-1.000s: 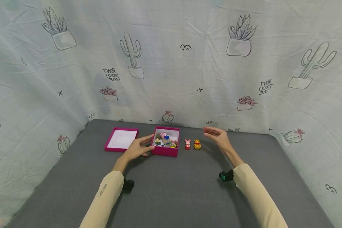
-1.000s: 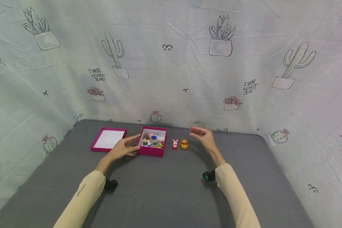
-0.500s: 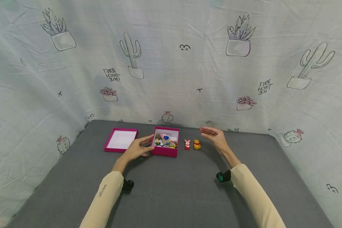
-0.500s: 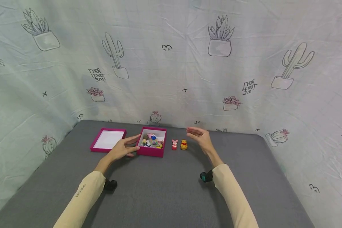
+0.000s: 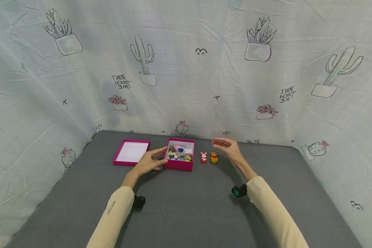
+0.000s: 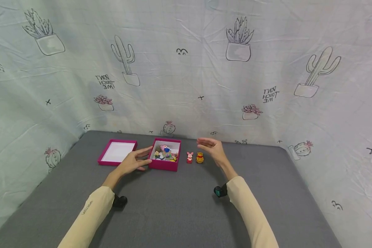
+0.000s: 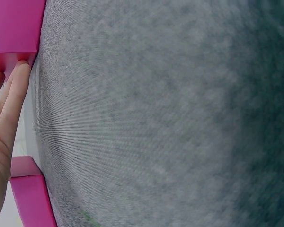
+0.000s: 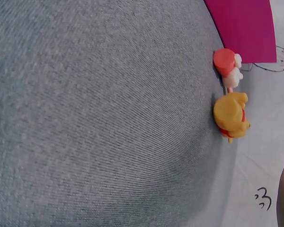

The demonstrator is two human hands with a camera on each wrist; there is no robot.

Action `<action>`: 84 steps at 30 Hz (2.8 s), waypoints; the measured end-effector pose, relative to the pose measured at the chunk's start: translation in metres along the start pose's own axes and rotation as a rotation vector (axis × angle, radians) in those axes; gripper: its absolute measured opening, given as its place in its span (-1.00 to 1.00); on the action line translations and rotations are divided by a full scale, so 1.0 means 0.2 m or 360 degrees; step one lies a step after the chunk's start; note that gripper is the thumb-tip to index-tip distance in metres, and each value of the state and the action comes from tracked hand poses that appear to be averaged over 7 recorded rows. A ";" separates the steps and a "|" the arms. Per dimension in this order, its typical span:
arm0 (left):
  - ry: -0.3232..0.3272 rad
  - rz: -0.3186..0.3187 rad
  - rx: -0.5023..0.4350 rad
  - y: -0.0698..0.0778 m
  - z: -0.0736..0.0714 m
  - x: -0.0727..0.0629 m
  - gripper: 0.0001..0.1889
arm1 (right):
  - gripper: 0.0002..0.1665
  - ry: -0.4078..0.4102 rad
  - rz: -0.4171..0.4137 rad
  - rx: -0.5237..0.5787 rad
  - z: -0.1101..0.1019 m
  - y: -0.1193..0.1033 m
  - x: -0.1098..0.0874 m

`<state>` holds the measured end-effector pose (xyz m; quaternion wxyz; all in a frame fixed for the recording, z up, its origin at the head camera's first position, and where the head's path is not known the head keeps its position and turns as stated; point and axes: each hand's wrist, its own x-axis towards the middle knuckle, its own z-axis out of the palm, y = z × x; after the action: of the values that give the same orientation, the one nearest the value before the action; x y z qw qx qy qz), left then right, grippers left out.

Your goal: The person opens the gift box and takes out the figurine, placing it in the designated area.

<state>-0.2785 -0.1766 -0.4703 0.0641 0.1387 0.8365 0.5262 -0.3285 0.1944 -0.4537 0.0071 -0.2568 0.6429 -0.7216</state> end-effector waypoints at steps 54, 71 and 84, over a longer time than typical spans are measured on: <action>-0.0006 -0.0066 -0.0079 0.05 0.02 -0.04 -0.29 | -0.61 -0.0461 0.0145 -0.0421 0.41 0.00 0.25; 0.0003 -0.0034 -0.0068 0.03 0.03 -0.03 -0.31 | -0.55 -0.0370 0.0307 -0.0752 0.53 0.02 0.29; 0.0005 -0.0003 -0.0102 0.02 0.02 -0.03 -0.32 | -0.73 -0.0363 0.0205 -0.1502 0.68 0.01 0.32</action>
<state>-0.2702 -0.1732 -0.4698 0.0676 0.1349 0.8196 0.5528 -0.3328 0.0474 -0.4266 0.0049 -0.2691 0.9095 -0.3167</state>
